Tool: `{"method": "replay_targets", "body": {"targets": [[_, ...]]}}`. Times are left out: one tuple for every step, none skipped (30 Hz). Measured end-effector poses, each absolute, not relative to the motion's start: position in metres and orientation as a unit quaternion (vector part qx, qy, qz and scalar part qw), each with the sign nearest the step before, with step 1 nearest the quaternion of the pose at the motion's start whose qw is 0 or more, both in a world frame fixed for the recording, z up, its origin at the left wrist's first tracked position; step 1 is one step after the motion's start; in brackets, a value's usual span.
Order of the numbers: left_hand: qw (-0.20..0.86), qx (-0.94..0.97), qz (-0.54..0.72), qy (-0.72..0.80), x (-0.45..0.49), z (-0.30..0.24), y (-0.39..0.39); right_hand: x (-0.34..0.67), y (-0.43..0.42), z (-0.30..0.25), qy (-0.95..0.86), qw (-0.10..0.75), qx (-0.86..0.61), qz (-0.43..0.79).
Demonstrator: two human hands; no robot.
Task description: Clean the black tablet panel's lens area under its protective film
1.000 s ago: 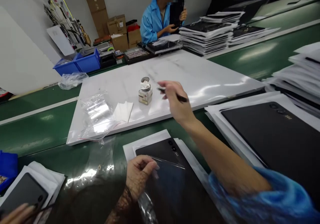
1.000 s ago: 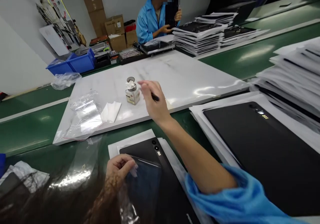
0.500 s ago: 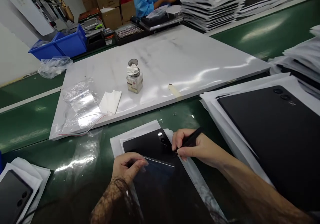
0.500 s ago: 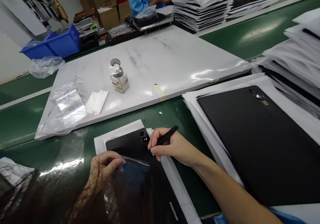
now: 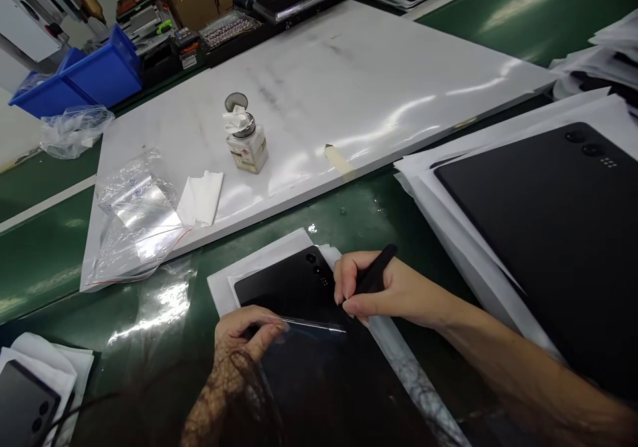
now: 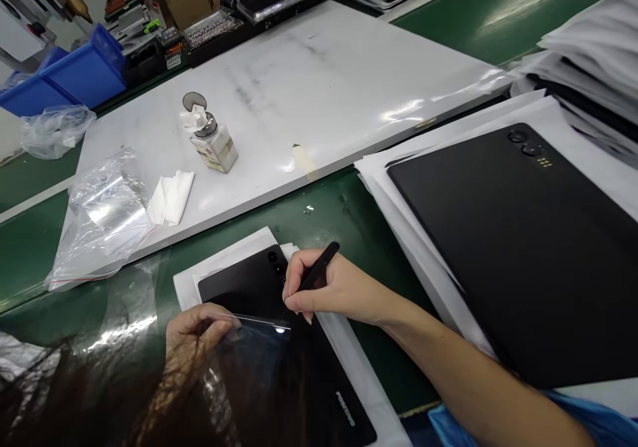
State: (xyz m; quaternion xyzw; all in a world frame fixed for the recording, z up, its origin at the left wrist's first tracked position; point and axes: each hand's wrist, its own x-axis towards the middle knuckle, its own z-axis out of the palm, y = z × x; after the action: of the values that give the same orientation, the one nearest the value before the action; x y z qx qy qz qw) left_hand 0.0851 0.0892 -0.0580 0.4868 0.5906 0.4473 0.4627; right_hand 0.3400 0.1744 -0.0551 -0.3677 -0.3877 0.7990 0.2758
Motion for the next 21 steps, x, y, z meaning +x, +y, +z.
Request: {"method": "replay_targets", "body": {"targets": [[0.463,0.488,0.446,0.59,0.085,-0.058,0.089,0.341,0.175,-0.056,-0.388,0.274,-0.37,0.798],[0.463,0.488,0.444,0.591,0.085,-0.058,0.089,0.341,0.175,-0.058,-0.388,0.273,-0.371,0.798],[0.462,0.488,0.444,0.592,0.085,-0.058,0.089,0.342,0.176,-0.06,-0.391,0.268,-0.368,0.8],[0.459,0.487,0.445,0.595,0.085,-0.059,0.089,0.344,0.176,-0.062,-0.396,0.266,-0.362,0.801],[0.456,0.484,0.448,0.598,0.086,-0.06,0.088,0.345,0.176,-0.064,-0.402,0.268,-0.354,0.801],[0.452,0.481,0.451,0.601,0.086,-0.062,0.088,0.346,0.177,-0.066,-0.41,0.275,-0.341,0.8],[0.449,0.477,0.453,0.604,0.086,-0.063,0.087,0.347,0.177,-0.068,-0.418,0.288,-0.324,0.798],[0.447,0.473,0.456,0.607,0.086,-0.064,0.087,0.348,0.176,-0.07,-0.425,0.304,-0.308,0.795],[0.446,0.47,0.458,0.609,0.086,-0.065,0.087,0.347,0.176,-0.071,-0.429,0.322,-0.295,0.791],[0.445,0.467,0.458,0.611,0.086,-0.066,0.087,0.346,0.176,-0.072,-0.429,0.343,-0.292,0.783],[0.446,0.464,0.458,0.613,0.087,-0.066,0.087,0.343,0.176,-0.073,-0.426,0.366,-0.301,0.771],[0.446,0.461,0.457,0.616,0.087,-0.065,0.087,0.34,0.176,-0.073,-0.419,0.395,-0.325,0.751],[0.446,0.459,0.455,0.62,0.088,-0.065,0.087,0.337,0.176,-0.075,-0.409,0.426,-0.359,0.722],[0.444,0.455,0.454,0.624,0.089,-0.064,0.087,0.333,0.177,-0.077,-0.4,0.456,-0.396,0.689],[0.442,0.452,0.453,0.629,0.089,-0.063,0.087,0.33,0.178,-0.079,-0.393,0.48,-0.429,0.656],[0.439,0.449,0.452,0.634,0.09,-0.063,0.087,0.327,0.18,-0.082,-0.39,0.496,-0.454,0.629],[0.438,0.447,0.449,0.637,0.091,-0.062,0.087,0.324,0.181,-0.085,-0.391,0.503,-0.472,0.61],[0.438,0.447,0.447,0.639,0.092,-0.06,0.087,0.322,0.183,-0.089,-0.393,0.505,-0.483,0.598],[0.437,0.444,0.448,0.64,0.093,-0.059,0.087,0.321,0.184,-0.091,-0.397,0.505,-0.488,0.591],[0.438,0.44,0.45,0.641,0.094,-0.058,0.088,0.32,0.184,-0.094,-0.402,0.504,-0.491,0.587],[0.439,0.433,0.455,0.643,0.095,-0.057,0.088,0.32,0.185,-0.095,-0.407,0.502,-0.491,0.584]]}}
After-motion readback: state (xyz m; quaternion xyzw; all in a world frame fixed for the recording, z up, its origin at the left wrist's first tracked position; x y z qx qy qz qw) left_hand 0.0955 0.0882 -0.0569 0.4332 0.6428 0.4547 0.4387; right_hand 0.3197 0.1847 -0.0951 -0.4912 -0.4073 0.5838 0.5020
